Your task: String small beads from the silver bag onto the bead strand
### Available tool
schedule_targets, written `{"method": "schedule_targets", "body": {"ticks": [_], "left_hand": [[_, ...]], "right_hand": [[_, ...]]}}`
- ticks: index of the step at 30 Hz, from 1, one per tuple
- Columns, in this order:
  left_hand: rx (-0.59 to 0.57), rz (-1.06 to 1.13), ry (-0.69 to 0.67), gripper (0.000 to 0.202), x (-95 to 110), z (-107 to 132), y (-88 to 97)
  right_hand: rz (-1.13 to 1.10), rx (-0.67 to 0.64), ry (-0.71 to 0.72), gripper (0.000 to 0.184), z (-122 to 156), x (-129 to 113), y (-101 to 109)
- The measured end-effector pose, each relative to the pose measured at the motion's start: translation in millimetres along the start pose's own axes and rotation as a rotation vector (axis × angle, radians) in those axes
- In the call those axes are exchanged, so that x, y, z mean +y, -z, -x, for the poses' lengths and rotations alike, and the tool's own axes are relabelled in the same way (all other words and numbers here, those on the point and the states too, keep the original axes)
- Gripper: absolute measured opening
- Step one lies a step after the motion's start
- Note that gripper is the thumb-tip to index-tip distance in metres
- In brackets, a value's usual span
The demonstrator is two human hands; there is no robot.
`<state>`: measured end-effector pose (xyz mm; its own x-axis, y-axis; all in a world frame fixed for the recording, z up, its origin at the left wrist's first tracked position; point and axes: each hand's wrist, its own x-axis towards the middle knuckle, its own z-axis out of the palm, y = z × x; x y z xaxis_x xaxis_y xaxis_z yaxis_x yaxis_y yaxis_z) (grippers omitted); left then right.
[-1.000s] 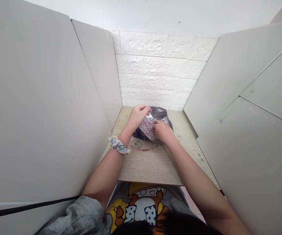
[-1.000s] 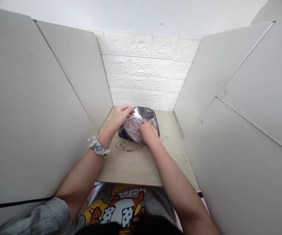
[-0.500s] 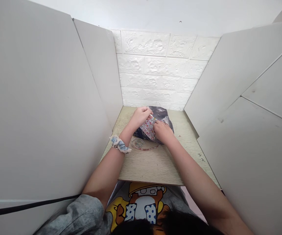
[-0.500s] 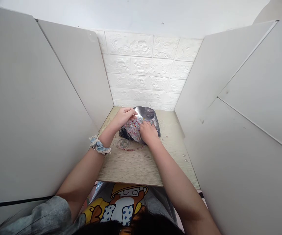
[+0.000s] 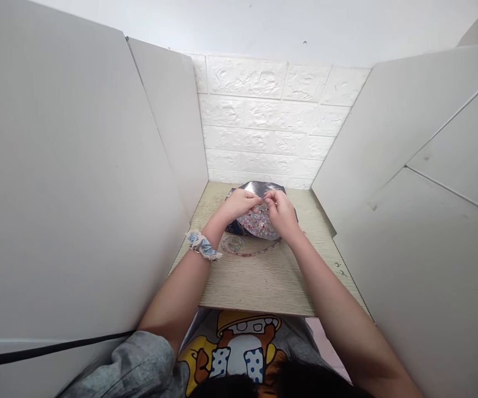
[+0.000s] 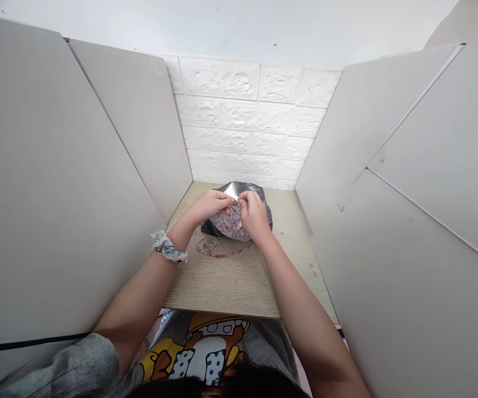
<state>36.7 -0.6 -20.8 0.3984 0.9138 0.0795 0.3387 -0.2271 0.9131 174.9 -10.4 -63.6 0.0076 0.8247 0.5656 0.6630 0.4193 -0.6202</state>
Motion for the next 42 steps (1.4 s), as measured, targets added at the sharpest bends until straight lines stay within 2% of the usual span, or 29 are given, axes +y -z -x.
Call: {"method": "schedule_targets", "body": {"ticks": [8, 13, 18, 21, 25, 28, 31, 33, 42], "left_hand": [[-0.020, 0.138, -0.008, 0.021, -6, -5, -0.7], [-0.035, 0.272, -0.029, 0.019, -9, -6, -1.4], [-0.037, 0.272, -0.021, 0.019, -7, -5, 0.0], [-0.033, 0.228, -0.026, 0.018, -3, -3, 0.4], [-0.025, 0.164, -0.036, 0.016, 1, 0, -0.2], [-0.026, 0.181, -0.021, 0.015, 3, 1, -0.6], [-0.054, 0.226, 0.023, 0.015, 5, 2, 0.1], [-0.065, 0.238, 0.044, 0.013, 7, 3, 1.0], [-0.072, 0.142, -0.008, 0.015, 9, 5, 2.5]], "right_hand": [[0.161, -0.002, -0.020, 0.018, 6, -15, 0], [0.243, 0.059, 0.062, 0.025, 10, -17, 0], [0.200, 0.072, 0.121, 0.030, 10, -12, 1], [0.109, 0.062, 0.081, 0.028, 9, -12, 3], [-0.075, 0.056, -0.056, 0.022, 7, -11, 4], [-0.394, 0.040, -0.194, 0.019, 4, -8, 1], [-0.785, -0.026, -0.326, 0.018, 1, -6, -1], [-0.959, -0.068, -0.383, 0.019, 0, -5, -2], [-1.176, -0.103, -0.452, 0.018, 0, -6, 1]]}}
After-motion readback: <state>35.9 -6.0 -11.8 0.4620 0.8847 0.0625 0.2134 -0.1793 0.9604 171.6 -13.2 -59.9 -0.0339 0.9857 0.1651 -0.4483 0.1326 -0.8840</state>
